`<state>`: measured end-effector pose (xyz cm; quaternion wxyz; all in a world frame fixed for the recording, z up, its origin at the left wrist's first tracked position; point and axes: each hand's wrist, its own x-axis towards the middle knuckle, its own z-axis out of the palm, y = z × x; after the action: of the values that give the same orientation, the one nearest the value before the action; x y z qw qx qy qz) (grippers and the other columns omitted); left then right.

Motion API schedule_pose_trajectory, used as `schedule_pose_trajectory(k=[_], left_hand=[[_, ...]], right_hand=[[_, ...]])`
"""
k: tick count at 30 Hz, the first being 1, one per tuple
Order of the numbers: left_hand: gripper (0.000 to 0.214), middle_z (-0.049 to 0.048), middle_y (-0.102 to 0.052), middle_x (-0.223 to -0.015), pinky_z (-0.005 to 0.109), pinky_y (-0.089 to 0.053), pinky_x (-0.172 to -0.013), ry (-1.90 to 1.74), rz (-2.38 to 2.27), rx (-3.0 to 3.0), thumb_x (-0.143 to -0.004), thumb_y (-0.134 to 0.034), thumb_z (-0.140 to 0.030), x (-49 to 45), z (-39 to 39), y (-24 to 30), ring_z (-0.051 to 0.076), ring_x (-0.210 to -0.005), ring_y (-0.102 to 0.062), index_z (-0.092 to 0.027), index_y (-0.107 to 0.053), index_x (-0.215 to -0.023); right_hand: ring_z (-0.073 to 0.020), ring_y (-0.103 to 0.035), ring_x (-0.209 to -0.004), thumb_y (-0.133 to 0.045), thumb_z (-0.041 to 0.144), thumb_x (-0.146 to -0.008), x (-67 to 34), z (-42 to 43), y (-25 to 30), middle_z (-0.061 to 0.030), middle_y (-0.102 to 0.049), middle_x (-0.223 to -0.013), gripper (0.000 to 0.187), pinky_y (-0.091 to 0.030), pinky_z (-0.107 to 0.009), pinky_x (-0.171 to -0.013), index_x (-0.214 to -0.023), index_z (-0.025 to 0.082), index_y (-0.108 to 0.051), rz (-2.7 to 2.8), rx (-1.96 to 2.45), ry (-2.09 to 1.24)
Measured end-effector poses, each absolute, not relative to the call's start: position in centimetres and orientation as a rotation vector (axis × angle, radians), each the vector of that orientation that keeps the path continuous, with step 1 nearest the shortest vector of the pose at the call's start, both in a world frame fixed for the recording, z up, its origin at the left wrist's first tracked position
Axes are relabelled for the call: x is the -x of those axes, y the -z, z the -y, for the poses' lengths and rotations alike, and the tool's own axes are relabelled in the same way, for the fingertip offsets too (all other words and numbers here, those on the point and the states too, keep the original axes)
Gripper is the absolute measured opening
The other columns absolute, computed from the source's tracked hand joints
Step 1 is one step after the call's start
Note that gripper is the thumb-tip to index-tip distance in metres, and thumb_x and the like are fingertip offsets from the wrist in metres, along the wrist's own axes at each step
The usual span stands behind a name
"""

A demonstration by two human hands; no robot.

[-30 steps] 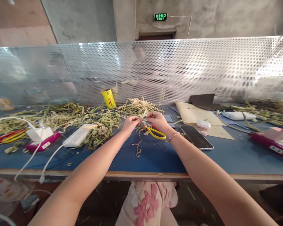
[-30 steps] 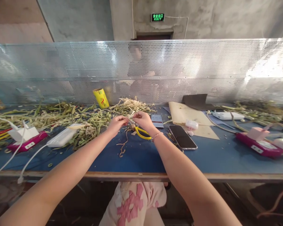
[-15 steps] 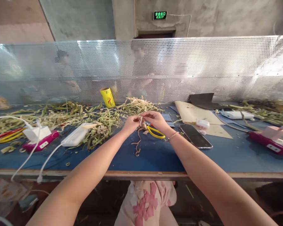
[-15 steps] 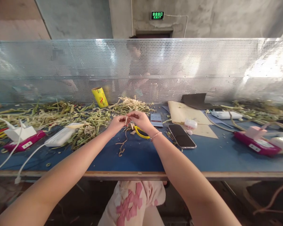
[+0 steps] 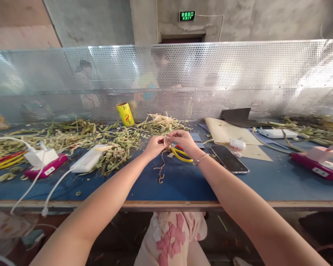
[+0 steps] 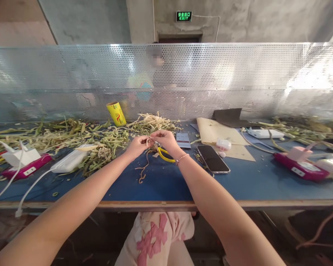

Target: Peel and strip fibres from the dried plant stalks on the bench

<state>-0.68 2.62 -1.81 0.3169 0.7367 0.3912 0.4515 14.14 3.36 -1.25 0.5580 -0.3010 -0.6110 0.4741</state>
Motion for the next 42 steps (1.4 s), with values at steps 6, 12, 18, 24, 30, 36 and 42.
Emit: schedule_pose_trajectory(k=[6,12,18,24,30,36,42], left_hand=[[0.028,0.0014,-0.06,-0.065,0.027,-0.045,-0.066,-1.184,-1.015,-1.819,-0.066,-0.061,-0.039,0.43,-2.01,1.43,0.014,-0.065,-0.056,-0.012,-0.061,-0.072],[0.023,0.002,-0.061,-0.062,0.03,-0.048,-0.067,-1.285,-0.949,-1.482,-0.066,-0.059,-0.038,-0.14,-1.85,1.13,0.014,-0.059,-0.056,-0.014,-0.061,-0.066],[0.016,0.0017,-0.061,-0.06,0.026,-0.047,-0.064,-1.351,-0.97,-1.337,-0.067,-0.057,-0.03,-0.27,-2.09,1.06,0.012,-0.057,-0.055,-0.014,-0.059,-0.062],[0.017,0.0034,-0.064,-0.065,0.027,-0.048,-0.066,-1.372,-1.031,-1.403,-0.072,-0.055,-0.029,-0.16,-2.24,1.2,0.012,-0.059,-0.056,-0.014,-0.06,-0.065],[0.02,0.0048,-0.066,-0.072,0.027,-0.049,-0.068,-1.371,-1.056,-1.599,-0.075,-0.052,-0.031,0.14,-2.32,1.34,0.014,-0.065,-0.059,-0.014,-0.063,-0.072],[0.022,0.0057,-0.067,-0.074,0.028,-0.05,-0.067,-1.308,-1.081,-1.641,-0.075,-0.052,-0.031,0.05,-2.1,1.16,0.015,-0.066,-0.061,-0.012,-0.063,-0.074],[0.022,0.0041,-0.067,-0.069,0.031,-0.05,-0.067,-1.291,-1.129,-1.631,-0.075,-0.052,-0.031,-0.09,-2.11,1.15,0.016,-0.062,-0.061,-0.012,-0.063,-0.068]], right_hand=[[-0.0082,-0.052,-0.055,-0.074,0.03,-0.049,-14.0,-3.62,1.77,0.002,-0.058,-0.06,0.024,-0.041,-0.024,-0.058,-0.063,0.016,-0.061,1.368,0.734,-1.305],[-0.011,-0.054,-0.062,-0.072,0.031,-0.053,-13.79,-3.16,1.33,0.0,-0.061,-0.064,0.02,-0.042,-0.026,-0.063,-0.062,0.017,-0.061,1.452,0.714,-1.159],[-0.0097,-0.05,-0.057,-0.064,0.032,-0.061,-13.51,-3.32,1.35,0.0017,-0.057,-0.06,0.016,-0.04,-0.025,-0.059,-0.066,0.017,-0.06,1.493,0.802,-0.948],[-0.0072,-0.047,-0.049,-0.056,0.027,-0.068,-13.34,-3.48,1.35,0.0032,-0.051,-0.055,0.014,-0.039,-0.023,-0.054,-0.061,0.016,-0.053,1.225,0.891,-1.252],[-0.0068,-0.043,-0.048,-0.056,0.029,-0.069,-13.25,-2.95,1.15,0.0021,-0.049,-0.052,0.018,-0.036,-0.022,-0.05,-0.057,0.015,-0.052,1.215,0.874,-1.437],[-0.0078,-0.045,-0.053,-0.061,0.037,-0.062,-13.63,-2.93,1.03,0.0024,-0.053,-0.058,0.021,-0.037,-0.022,-0.052,-0.065,0.017,-0.058,1.346,0.862,-1.161],[-0.0138,-0.056,-0.066,-0.059,0.03,-0.062,-13.69,-3.43,1.15,-0.002,-0.064,-0.069,0.015,-0.043,-0.027,-0.066,-0.067,0.017,-0.063,1.461,0.954,-0.809]])
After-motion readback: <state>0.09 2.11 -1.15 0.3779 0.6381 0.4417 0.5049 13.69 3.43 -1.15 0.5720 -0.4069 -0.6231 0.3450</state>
